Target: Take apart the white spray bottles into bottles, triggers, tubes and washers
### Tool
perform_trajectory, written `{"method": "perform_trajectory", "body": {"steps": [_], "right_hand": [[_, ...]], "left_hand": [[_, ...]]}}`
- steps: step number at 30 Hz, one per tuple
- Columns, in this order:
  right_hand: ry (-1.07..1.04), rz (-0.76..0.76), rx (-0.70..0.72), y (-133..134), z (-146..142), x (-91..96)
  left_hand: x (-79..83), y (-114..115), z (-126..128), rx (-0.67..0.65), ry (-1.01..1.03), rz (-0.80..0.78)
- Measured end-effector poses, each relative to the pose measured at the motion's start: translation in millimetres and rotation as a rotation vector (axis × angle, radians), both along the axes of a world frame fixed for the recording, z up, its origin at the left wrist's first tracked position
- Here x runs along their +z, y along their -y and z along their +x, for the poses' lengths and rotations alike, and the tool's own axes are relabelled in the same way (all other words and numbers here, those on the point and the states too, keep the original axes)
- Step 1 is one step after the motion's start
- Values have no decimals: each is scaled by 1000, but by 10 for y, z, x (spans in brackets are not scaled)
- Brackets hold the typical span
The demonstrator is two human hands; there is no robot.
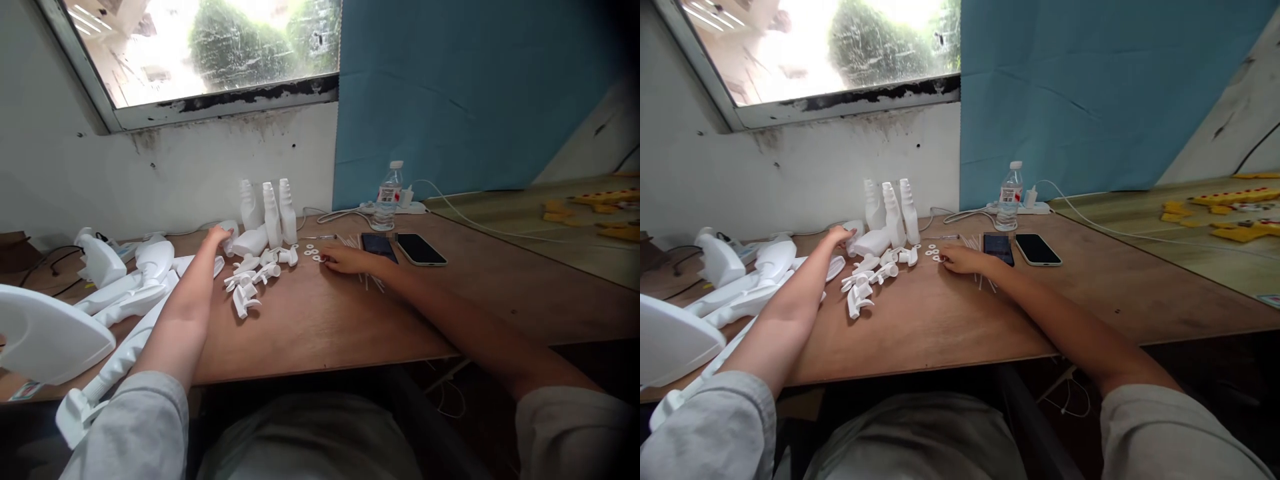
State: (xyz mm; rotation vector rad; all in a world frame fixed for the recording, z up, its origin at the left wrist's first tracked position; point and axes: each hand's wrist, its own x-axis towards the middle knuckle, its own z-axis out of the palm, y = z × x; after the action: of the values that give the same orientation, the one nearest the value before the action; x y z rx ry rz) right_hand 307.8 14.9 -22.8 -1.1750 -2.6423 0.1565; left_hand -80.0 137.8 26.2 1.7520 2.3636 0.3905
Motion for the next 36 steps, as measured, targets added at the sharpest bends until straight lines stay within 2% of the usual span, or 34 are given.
{"method": "perform_trajectory", "body": {"steps": [5,9,13,16,20,25,28,32,36], "right_hand": [[9,5,-9,-6,-2,-24],[12,9,-12,18,-4,-12],[-2,5,-24,49,-17,3],[-22,4,-37,71,-27,13],[-75,-4,-51,81,-43,6],[-216,-1,-57,56,-119,-52],[-326,41,-25,88,-209,-60],[-496,153,24,257,-373,23],[-608,258,96,477,-530,129]], "left_hand": [[160,340,160,-144,51,110],[250,839,466,-448,108,159],[169,1353,722,-811,94,145],[32,1549,781,-997,-60,182],[-136,1562,767,-1022,-214,195],[-231,1561,797,-1013,-204,255],[-251,1633,881,-1033,41,257],[-274,1751,1014,-1045,502,43],[-306,1789,1083,-976,696,-81]]}}
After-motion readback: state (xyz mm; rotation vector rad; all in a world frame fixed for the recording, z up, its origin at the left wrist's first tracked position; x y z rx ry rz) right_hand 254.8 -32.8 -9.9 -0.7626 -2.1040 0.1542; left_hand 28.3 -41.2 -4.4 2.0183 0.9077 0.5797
